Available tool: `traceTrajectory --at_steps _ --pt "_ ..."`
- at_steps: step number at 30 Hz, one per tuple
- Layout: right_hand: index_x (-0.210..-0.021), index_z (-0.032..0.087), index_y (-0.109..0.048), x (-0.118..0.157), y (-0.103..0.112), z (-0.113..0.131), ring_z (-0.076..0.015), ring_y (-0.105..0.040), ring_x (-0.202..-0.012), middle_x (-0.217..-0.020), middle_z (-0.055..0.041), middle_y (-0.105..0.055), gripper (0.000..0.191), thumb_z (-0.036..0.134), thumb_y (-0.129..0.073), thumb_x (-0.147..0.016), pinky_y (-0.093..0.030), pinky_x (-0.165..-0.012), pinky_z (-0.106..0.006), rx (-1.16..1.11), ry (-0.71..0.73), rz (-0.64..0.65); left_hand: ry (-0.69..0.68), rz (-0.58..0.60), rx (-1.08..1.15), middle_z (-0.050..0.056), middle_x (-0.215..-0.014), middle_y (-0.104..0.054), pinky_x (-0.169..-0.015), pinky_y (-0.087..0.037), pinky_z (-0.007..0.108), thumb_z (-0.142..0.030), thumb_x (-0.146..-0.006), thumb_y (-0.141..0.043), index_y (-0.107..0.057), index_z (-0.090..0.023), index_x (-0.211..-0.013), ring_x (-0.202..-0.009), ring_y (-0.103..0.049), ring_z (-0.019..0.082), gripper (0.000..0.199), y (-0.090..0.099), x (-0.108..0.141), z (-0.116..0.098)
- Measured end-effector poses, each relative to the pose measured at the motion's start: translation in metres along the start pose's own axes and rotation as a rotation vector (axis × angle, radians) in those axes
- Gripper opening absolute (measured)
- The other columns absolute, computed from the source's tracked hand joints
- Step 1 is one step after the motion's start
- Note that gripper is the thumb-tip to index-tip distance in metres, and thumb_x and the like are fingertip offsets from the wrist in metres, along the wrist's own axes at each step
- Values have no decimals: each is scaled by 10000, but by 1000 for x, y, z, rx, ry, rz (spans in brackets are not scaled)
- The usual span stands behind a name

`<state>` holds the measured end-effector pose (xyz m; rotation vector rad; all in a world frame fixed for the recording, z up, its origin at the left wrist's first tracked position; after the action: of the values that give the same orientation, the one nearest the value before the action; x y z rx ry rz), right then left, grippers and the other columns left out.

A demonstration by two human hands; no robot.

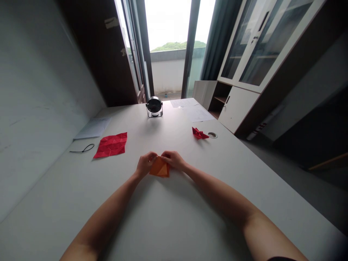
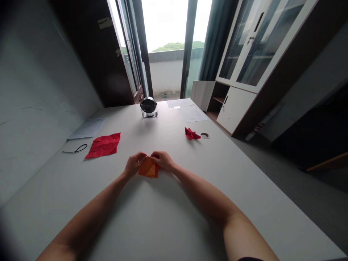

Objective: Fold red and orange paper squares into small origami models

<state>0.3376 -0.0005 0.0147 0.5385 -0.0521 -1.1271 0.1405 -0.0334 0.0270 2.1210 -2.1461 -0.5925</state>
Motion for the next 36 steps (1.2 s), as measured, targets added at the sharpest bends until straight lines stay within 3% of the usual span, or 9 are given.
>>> traceTrajectory --at_steps 4,8,15,21,27,30,36 --pt "-840 178 -721 0 2 3 -133 -547 -643 -718 -5 -669 245 384 -590 -856 -399 -600 -227 13 2 34 -105 24 -219 15 -717 -694 -659 -410 262 -353 -821 -663 -730 -251 -823 -644 -575 166 122 0 2 1" --pt "-826 187 -718 1 1 4 -127 -529 -637 -697 6 -649 237 388 -596 -855 -388 -597 -220 2 21 54 -134 52 -273 18 -728 -698 -641 -399 260 -366 -838 -648 -724 -246 -829 -627 -563 160 143 -2 3 2" --pt "-843 178 -704 -2 2 -5 -127 -554 -611 -680 6 -642 224 370 -590 -848 -405 -576 -222 -70 -32 65 -77 -112 -114 23 -730 -672 -662 -406 267 -390 -835 -645 -703 -218 -826 -668 -568 171 182 6 0 -1" --pt "-809 162 -672 -6 4 -9 -133 -589 -603 -680 -17 -659 249 401 -607 -833 -448 -580 -237 -228 -90 38 15 -238 21 26 -760 -665 -657 -424 253 -436 -810 -660 -684 -201 -835 -695 -575 168 238 13 -7 10" --pt "-782 164 -648 -7 4 -13 -120 -573 -574 -643 -4 -645 284 444 -619 -819 -432 -550 -224 -306 -109 -40 127 -190 221 40 -856 -668 -637 -472 250 -504 -835 -618 -608 -197 -1089 -718 -617 166 399 12 -12 26" --pt "-780 168 -629 -9 5 -18 -120 -568 -552 -628 -2 -636 302 468 -625 -811 -423 -523 -226 -386 -145 -117 121 -171 289 36 -888 -654 -666 -503 260 -471 -848 -609 -526 -204 -1223 -758 -636 165 468 11 -14 31" --pt "-856 170 -614 -13 7 -27 -120 -563 -533 -648 -11 -639 291 460 -610 -831 -444 -531 -247 -508 -142 -186 84 -50 369 11 -837 -637 -732 -537 293 -358 -818 -657 -465 -212 -1308 -798 -651 171 547 7 -14 31"
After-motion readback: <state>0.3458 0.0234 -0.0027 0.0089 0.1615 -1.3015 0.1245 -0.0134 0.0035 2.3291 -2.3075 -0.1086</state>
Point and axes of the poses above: each hand's wrist, its own x-axis away from the middle knuckle, its own y-axis out of the back of the hand, z = x × y, the point moved 1 cm from there along -x, towards the middle knuckle
